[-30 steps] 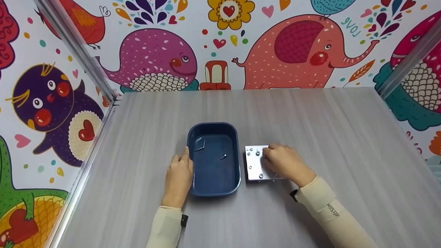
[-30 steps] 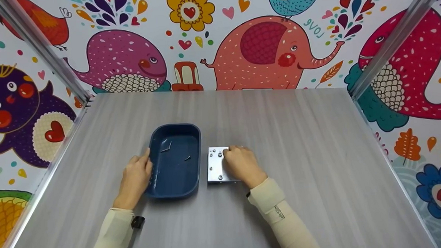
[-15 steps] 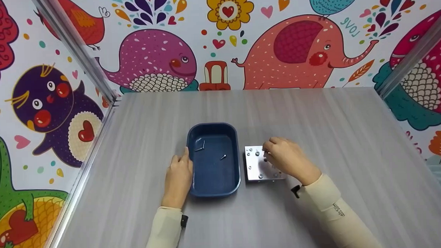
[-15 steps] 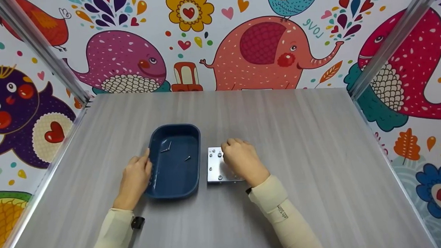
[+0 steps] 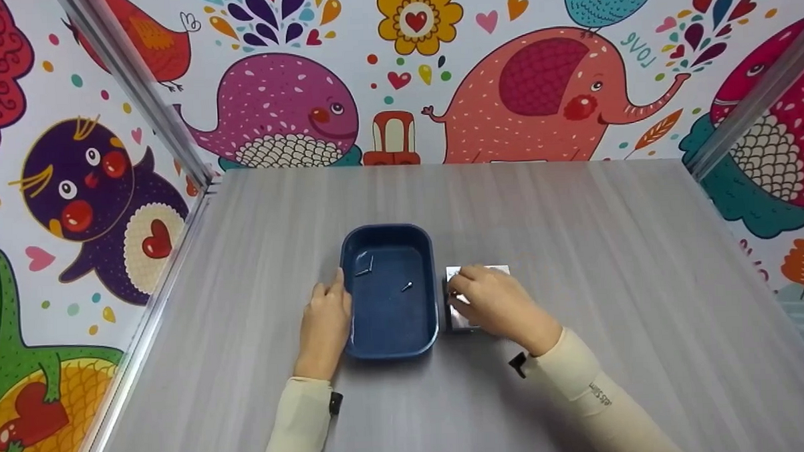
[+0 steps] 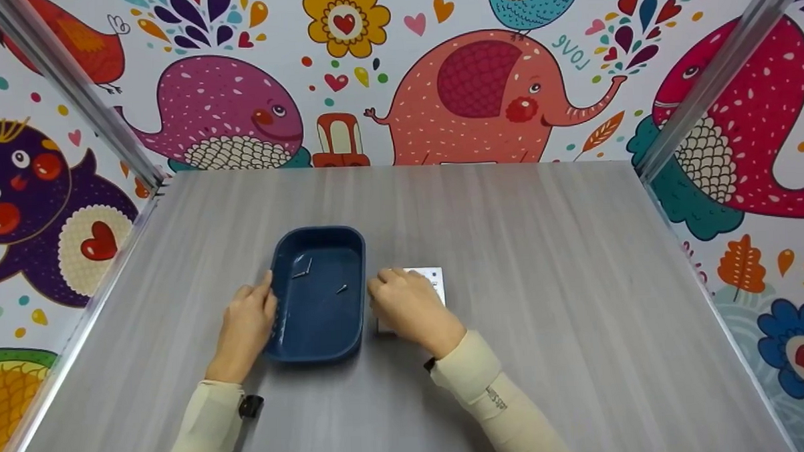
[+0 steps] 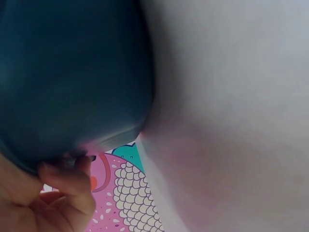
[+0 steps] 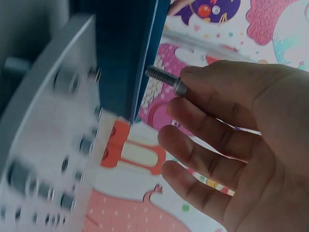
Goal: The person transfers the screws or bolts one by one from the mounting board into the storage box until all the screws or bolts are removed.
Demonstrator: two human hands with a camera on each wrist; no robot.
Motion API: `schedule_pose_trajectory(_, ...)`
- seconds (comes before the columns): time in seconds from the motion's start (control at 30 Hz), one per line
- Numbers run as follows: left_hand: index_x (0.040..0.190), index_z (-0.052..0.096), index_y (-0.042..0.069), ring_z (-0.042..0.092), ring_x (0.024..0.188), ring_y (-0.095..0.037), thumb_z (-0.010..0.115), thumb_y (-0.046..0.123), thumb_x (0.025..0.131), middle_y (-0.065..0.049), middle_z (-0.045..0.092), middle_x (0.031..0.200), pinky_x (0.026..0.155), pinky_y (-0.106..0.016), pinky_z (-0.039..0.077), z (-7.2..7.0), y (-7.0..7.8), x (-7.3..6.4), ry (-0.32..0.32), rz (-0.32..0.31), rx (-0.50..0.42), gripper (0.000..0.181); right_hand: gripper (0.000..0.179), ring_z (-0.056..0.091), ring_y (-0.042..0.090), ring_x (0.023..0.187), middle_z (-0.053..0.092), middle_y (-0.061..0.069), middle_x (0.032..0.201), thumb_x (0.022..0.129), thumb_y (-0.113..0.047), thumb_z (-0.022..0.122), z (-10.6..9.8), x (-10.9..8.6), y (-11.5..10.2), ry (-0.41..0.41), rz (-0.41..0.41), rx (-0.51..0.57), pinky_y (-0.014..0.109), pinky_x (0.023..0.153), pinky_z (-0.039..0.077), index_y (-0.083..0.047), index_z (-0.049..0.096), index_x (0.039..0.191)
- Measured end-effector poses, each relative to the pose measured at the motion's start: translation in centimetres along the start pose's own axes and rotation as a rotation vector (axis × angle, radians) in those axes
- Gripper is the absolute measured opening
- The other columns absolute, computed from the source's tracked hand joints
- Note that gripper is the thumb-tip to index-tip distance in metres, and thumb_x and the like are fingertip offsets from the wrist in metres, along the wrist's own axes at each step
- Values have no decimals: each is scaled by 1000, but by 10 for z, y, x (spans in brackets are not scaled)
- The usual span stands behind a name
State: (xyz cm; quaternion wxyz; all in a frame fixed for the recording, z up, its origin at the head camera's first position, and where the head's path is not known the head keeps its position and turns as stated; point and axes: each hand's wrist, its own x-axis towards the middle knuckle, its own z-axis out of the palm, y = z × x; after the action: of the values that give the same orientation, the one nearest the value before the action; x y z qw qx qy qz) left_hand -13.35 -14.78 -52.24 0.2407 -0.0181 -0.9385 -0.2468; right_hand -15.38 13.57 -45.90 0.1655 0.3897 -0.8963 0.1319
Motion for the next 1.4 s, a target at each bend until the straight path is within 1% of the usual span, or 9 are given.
schedule_pose_trajectory(0.1, 129, 64, -6, 61, 58, -38, 65, 4, 94, -21, 58, 88, 55, -48, 53, 0, 0, 0, 6, 4, 1, 37, 12, 61, 21, 72, 59, 0, 80, 81, -11, 80, 5, 3, -11, -3, -48, 25, 38, 64, 52, -11, 69, 86)
schedule_pose_trajectory(0.23, 130, 63, -6, 60, 57, -37, 64, 4, 95, -22, 59, 89, 54, -48, 53, -1, 0, -1, 0, 9, 3, 37, 10, 59, 17, 71, 59, -2, 81, 82, -14, 80, 12, 4, -24, -33, -80, 34, 34, 63, 51, -13, 71, 87)
schedule_pose_trajectory(0.4, 130, 63, -6, 60, 57, -35, 64, 4, 95, -22, 59, 88, 54, -46, 53, 0, 1, -1, 0, 17, 14, 37, 12, 56, 17, 67, 57, -1, 78, 83, -16, 79, 18, 2, -32, -54, -110, 7, 34, 60, 49, -13, 68, 84)
schedule_pose_trajectory(0.57, 129, 63, -7, 60, 55, -34, 64, 3, 94, -21, 59, 88, 52, -45, 53, 0, 0, -2, 15, 22, 16, 36, 12, 54, 16, 66, 56, -2, 77, 84, -16, 77, 20, 1, -36, -78, -104, -8, 34, 59, 49, -13, 66, 82)
schedule_pose_trajectory(0.73, 129, 64, -7, 60, 55, -36, 63, 3, 95, -21, 58, 87, 52, -45, 53, 2, 0, -1, 21, 27, 9, 35, 9, 55, 16, 67, 58, -2, 79, 86, -16, 75, 20, -1, -38, -103, -89, -8, 34, 60, 49, -13, 67, 83)
schedule_pose_trajectory(0.9, 128, 63, -8, 59, 56, -35, 63, 3, 94, -22, 59, 87, 53, -46, 52, 2, -1, -1, 21, 34, 7, 35, 8, 57, 16, 69, 59, -2, 80, 86, -16, 76, 17, -3, -36, -106, -82, 2, 34, 62, 51, -12, 69, 85)
schedule_pose_trajectory(1.17, 128, 64, -7, 58, 56, -37, 64, 4, 94, -21, 58, 87, 54, -48, 52, 2, 0, 0, 21, 28, 7, 36, 10, 60, 19, 71, 60, -1, 80, 81, -10, 78, 5, -8, -22, -30, -95, 5, 36, 64, 52, -13, 69, 86)
schedule_pose_trajectory(1.27, 129, 64, -6, 58, 55, -36, 64, 4, 94, -21, 59, 88, 53, -48, 52, 2, 0, 0, 16, 22, 6, 36, 13, 62, 21, 75, 61, -1, 83, 81, -10, 79, -3, -11, -14, -17, -73, 15, 37, 65, 53, -13, 69, 88)
schedule_pose_trajectory(1.4, 129, 63, -7, 59, 56, -33, 64, 3, 95, -21, 59, 87, 54, -46, 52, 2, -1, -1, 5, 16, 4, 36, 15, 62, 21, 78, 63, 0, 85, 81, -10, 81, -13, -16, -2, -14, -13, 25, 37, 64, 52, -12, 68, 89)
